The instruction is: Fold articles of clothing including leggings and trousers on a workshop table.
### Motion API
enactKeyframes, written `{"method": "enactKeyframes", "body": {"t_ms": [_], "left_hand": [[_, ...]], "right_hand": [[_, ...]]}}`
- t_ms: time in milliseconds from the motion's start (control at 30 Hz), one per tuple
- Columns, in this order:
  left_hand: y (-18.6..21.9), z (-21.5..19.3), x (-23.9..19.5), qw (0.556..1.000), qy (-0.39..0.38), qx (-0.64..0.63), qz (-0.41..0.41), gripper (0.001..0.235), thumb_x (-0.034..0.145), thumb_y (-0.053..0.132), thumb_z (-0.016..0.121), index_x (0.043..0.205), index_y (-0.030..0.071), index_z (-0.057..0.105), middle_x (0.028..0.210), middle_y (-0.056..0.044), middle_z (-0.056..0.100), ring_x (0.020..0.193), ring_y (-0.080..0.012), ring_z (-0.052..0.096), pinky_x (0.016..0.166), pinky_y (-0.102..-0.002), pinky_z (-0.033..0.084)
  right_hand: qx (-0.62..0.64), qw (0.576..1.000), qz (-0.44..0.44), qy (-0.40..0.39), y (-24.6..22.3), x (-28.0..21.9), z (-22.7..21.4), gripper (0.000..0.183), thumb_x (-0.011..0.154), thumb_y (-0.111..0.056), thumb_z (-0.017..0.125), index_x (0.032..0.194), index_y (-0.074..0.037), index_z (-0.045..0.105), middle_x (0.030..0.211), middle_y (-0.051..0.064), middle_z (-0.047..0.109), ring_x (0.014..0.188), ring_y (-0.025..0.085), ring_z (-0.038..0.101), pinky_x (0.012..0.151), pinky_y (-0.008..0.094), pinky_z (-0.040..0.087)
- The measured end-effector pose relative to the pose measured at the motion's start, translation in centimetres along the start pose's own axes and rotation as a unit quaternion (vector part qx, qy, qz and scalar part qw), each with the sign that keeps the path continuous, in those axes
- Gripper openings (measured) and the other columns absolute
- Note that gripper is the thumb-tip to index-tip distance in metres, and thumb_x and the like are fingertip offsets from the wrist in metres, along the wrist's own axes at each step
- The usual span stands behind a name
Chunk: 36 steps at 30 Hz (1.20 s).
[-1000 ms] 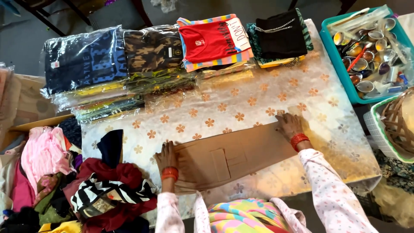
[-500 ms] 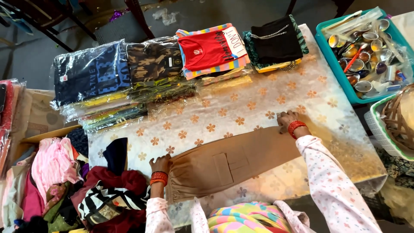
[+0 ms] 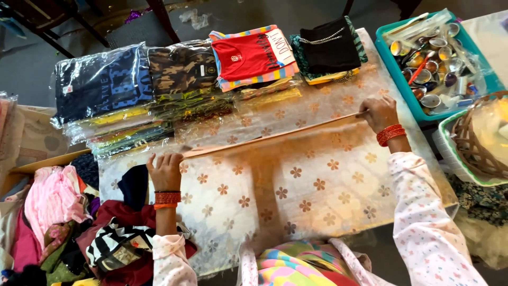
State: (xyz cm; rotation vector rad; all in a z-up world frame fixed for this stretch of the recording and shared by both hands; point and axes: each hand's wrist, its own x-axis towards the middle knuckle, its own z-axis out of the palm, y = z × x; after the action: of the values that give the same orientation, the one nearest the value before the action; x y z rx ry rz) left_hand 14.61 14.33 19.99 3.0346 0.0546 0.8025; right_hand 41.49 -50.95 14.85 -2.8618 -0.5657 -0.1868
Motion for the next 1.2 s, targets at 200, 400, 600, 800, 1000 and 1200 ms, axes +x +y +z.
{"method": "enactKeyframes", "body": {"t_ms": [200, 400, 600, 800, 1000, 1200], "left_hand": [[0.3, 2.1, -5.4, 1.000, -0.002, 0.006, 0.029, 0.013, 0.091, 0.008, 0.066, 0.098, 0.019, 0.068, 0.102, 0.002, 0.073, 0.104, -0.0177, 0.068, 0.117, -0.053, 0.036], [1.2, 6.2, -17.3, 0.991, -0.132, -0.017, 0.012, 0.015, 0.085, 0.008, 0.063, 0.091, 0.021, 0.068, 0.100, 0.003, 0.073, 0.102, -0.0168, 0.068, 0.113, -0.057, 0.034], [3.0, 4.9, -20.9, 0.985, -0.165, -0.042, -0.013, 0.009, 0.085, 0.010, 0.065, 0.088, 0.019, 0.064, 0.095, 0.003, 0.073, 0.101, -0.0186, 0.068, 0.111, -0.059, 0.036], [3.8, 4.8, -24.4, 0.974, -0.219, -0.050, -0.007, 0.010, 0.084, 0.011, 0.066, 0.090, 0.019, 0.065, 0.093, 0.002, 0.072, 0.100, -0.0209, 0.067, 0.109, -0.059, 0.038], [5.4, 5.1, -23.1, 0.900, -0.418, -0.050, -0.111, 0.040, 0.079, 0.009, 0.068, 0.112, 0.032, 0.069, 0.105, 0.002, 0.074, 0.109, -0.0237, 0.066, 0.105, -0.062, 0.036], [11.9, 12.9, -18.4, 0.934, -0.228, -0.233, -0.148, 0.046, 0.085, 0.016, 0.064, 0.131, 0.016, 0.064, 0.122, -0.012, 0.071, 0.118, -0.0325, 0.064, 0.107, -0.049, 0.046]], "right_hand": [[0.018, 0.997, -0.028, 0.069, 0.2, -5.0, 2.5, 0.014, 0.086, -0.021, 0.080, 0.088, -0.020, 0.067, 0.086, -0.002, 0.070, 0.093, 0.020, 0.068, 0.114, 0.051, 0.037], [0.039, 0.999, -0.005, -0.005, -1.0, -13.6, 8.0, 0.017, 0.083, -0.012, 0.078, 0.088, -0.021, 0.065, 0.083, -0.005, 0.071, 0.091, 0.019, 0.069, 0.117, 0.051, 0.036], [0.062, 0.997, 0.019, -0.041, -1.3, -17.2, 8.1, 0.018, 0.080, -0.015, 0.080, 0.090, -0.019, 0.064, 0.084, -0.005, 0.072, 0.093, 0.019, 0.069, 0.115, 0.050, 0.036], [0.052, 0.993, 0.035, -0.098, -0.8, -19.4, 9.0, 0.014, 0.082, -0.016, 0.077, 0.088, -0.020, 0.066, 0.085, -0.004, 0.074, 0.094, 0.019, 0.070, 0.112, 0.047, 0.039], [-0.031, 0.994, 0.005, -0.108, -1.4, -20.2, 10.7, 0.024, 0.085, -0.004, 0.061, 0.089, -0.024, 0.073, 0.092, -0.003, 0.076, 0.098, 0.021, 0.071, 0.104, 0.048, 0.042], [-0.037, 0.995, -0.069, 0.063, -11.8, -18.8, 13.1, 0.039, 0.079, -0.006, 0.055, 0.113, -0.015, 0.071, 0.110, 0.011, 0.072, 0.104, 0.032, 0.067, 0.100, 0.048, 0.045]]}}
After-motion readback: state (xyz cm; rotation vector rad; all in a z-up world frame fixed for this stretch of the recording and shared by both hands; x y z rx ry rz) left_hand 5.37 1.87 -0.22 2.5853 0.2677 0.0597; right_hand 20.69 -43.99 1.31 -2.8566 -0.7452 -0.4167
